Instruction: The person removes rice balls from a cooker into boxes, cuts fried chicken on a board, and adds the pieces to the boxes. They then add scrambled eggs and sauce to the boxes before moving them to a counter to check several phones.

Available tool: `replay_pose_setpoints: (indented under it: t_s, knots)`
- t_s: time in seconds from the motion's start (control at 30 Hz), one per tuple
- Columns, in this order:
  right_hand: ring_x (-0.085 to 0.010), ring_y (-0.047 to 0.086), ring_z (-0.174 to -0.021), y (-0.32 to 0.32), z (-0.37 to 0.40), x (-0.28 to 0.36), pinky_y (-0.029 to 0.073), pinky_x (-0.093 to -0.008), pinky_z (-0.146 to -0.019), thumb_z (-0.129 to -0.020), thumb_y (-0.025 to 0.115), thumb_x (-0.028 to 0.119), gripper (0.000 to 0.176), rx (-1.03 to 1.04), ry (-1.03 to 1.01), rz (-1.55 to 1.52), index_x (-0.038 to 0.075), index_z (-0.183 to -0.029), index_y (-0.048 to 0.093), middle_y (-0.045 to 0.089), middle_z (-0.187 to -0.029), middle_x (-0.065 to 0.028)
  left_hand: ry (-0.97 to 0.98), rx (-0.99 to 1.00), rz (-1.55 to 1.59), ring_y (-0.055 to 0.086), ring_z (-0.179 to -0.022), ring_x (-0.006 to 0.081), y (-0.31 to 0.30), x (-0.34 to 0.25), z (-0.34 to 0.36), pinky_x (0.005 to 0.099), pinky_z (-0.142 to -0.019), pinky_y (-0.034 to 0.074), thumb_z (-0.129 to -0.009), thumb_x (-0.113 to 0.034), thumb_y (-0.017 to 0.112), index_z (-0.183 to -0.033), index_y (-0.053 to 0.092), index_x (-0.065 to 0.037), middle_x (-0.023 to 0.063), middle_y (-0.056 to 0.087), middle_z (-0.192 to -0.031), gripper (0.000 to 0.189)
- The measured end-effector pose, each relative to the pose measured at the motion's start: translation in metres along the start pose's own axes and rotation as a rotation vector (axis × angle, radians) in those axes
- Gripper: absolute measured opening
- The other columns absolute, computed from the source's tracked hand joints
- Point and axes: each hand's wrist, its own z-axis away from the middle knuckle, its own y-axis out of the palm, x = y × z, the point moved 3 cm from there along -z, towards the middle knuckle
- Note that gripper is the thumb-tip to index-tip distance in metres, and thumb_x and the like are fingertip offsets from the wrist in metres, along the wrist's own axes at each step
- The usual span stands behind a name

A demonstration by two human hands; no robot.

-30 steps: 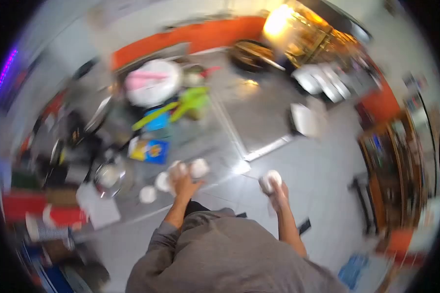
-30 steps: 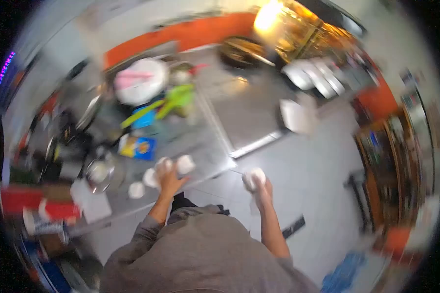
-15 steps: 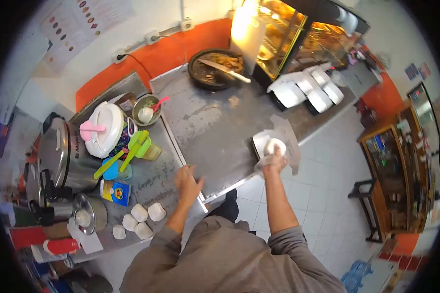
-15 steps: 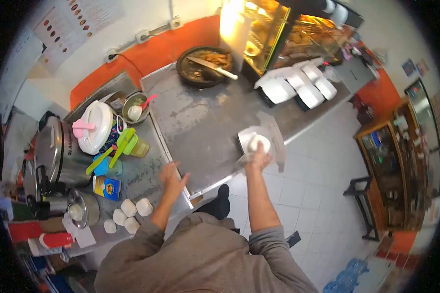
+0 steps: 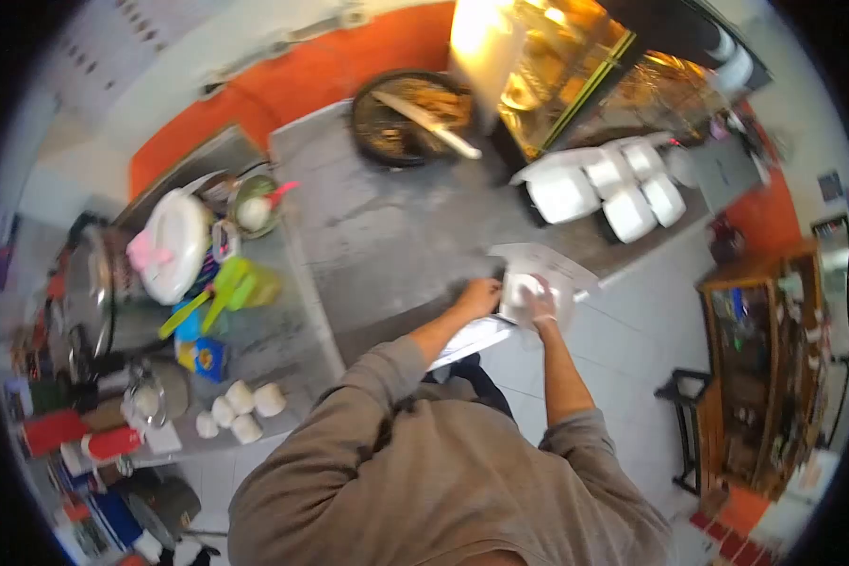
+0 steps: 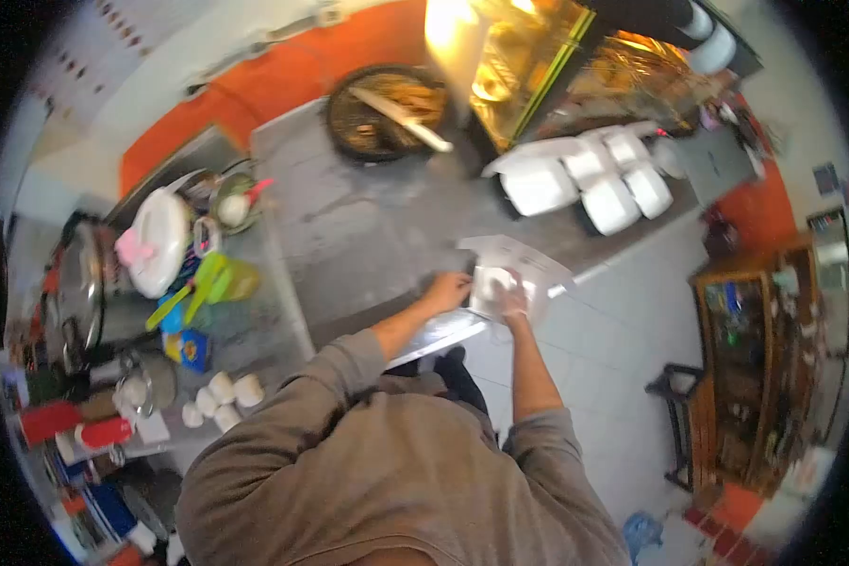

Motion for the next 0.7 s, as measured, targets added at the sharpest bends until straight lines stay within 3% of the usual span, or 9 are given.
replay_pose_setpoints:
  t_s: [0.03, 0.17, 0.3, 0.33, 0.37, 0.4, 0.5, 0.6, 0.7]
  knots:
    - [-0.0230, 0.061, -0.087, -0.008, -0.005, 0.007, 0.049, -0.0369, -0.082, -0.079, 0.074, 0.030, 0.053, 0.023, 0.023, -0.044, 0.021, -0.127, 0.055, 0.066, -0.097, -0.0113, -0.020, -0.055, 0.050, 0.069, -0.094, 0.0313, 0.007, -0.001, 0.000, 0.0380, -0.083, 0.054, -0.085, -0.021, 0.066, -0.103, 0.068, 0.004, 0.0231, 0.069, -0.100, 0.031]
    - [-0.0337, 0.061, -0.108, -0.013, -0.052, -0.013, 0.048, -0.0402, -0.092, -0.080, 0.071, 0.038, 0.058, 0.101, -0.199, 0.444, 0.009, -0.128, 0.057, 0.064, -0.117, -0.0201, -0.088, -0.207, 0.129, 0.070, -0.093, 0.0301, 0.039, -0.013, -0.005, 0.0371, -0.084, 0.054, -0.083, -0.014, 0.068, -0.106, 0.066, 0.005, 0.0203, 0.070, -0.102, 0.030]
    - [-0.0343, 0.060, -0.111, -0.032, -0.067, 0.001, 0.043, -0.0409, -0.102, -0.084, 0.062, 0.038, 0.054, 0.254, -0.319, 0.562, 0.008, -0.129, 0.057, 0.062, -0.122, -0.0181, -0.233, -0.157, 0.014, 0.068, -0.097, 0.0324, 0.048, -0.033, -0.018, 0.0423, -0.087, 0.052, -0.082, -0.023, 0.070, -0.122, 0.058, 0.001, 0.0217, 0.069, -0.105, 0.049]
    - [-0.0281, 0.062, -0.109, -0.021, -0.087, -0.019, 0.039, -0.0384, -0.106, -0.086, 0.057, 0.031, 0.037, 0.394, -0.485, 0.964, 0.012, -0.117, 0.063, 0.065, -0.117, -0.0139, -0.190, -0.271, 0.009, 0.066, -0.102, 0.0321, 0.066, -0.014, -0.026, 0.0436, -0.090, 0.050, -0.082, -0.027, 0.070, -0.123, 0.057, 0.001, 0.0231, 0.066, -0.110, 0.051]
    - [-0.0219, 0.064, -0.106, -0.011, -0.106, -0.042, 0.034, -0.0359, -0.111, -0.089, 0.051, 0.025, 0.027, 0.496, -0.724, 1.315, 0.015, -0.106, 0.069, 0.069, -0.112, -0.0096, -0.193, -0.180, 0.128, 0.063, -0.107, 0.0307, 0.059, -0.016, -0.025, 0.0424, -0.092, 0.049, -0.082, -0.030, 0.070, -0.123, 0.057, 0.000, 0.0240, 0.065, -0.114, 0.052]
    - [-0.0184, 0.064, -0.105, -0.014, -0.095, -0.003, 0.034, -0.0354, -0.111, -0.087, 0.052, 0.023, 0.022, 0.645, -0.826, 1.502, 0.017, -0.098, 0.070, 0.070, -0.107, -0.0083, -0.191, -0.191, 0.231, 0.065, -0.103, 0.0298, 0.046, -0.025, -0.015, 0.0415, -0.090, 0.050, -0.082, -0.030, 0.071, -0.122, 0.058, 0.000, 0.0227, 0.066, -0.112, 0.052]
    - [-0.0296, 0.062, -0.081, -0.058, -0.050, 0.068, 0.048, -0.0415, -0.079, -0.083, 0.066, 0.018, 0.020, 0.003, -0.563, 0.503, 0.001, -0.090, 0.060, 0.063, -0.082, -0.0172, -0.102, -0.395, 0.201, 0.068, -0.093, 0.0281, -0.003, -0.036, 0.030, 0.0394, -0.083, 0.052, -0.083, -0.028, 0.071, -0.113, 0.062, 0.002, 0.0195, 0.070, -0.100, 0.044]
    - [-0.0274, 0.057, -0.071, -0.057, -0.032, 0.110, 0.046, -0.0400, -0.067, -0.082, 0.068, 0.017, 0.023, 0.071, -0.721, 0.327, -0.001, -0.086, 0.055, 0.057, -0.074, -0.0155, -0.325, -0.883, 0.197, 0.066, -0.084, 0.0259, -0.077, -0.005, 0.115, 0.0390, -0.081, 0.051, -0.081, -0.023, 0.072, -0.105, 0.066, -0.004, 0.0134, 0.069, -0.092, 0.031]
    - [-0.0218, 0.051, -0.064, -0.030, -0.001, 0.142, 0.043, -0.0343, -0.062, -0.086, 0.064, 0.013, 0.017, 0.273, -0.765, 0.093, 0.000, -0.081, 0.054, 0.053, -0.071, -0.0123, -0.620, -1.502, -0.460, 0.052, -0.111, 0.0382, -0.139, 0.060, 0.253, 0.0474, -0.094, 0.042, -0.072, -0.023, 0.074, -0.118, 0.058, -0.005, 0.0196, 0.059, -0.116, 0.052]
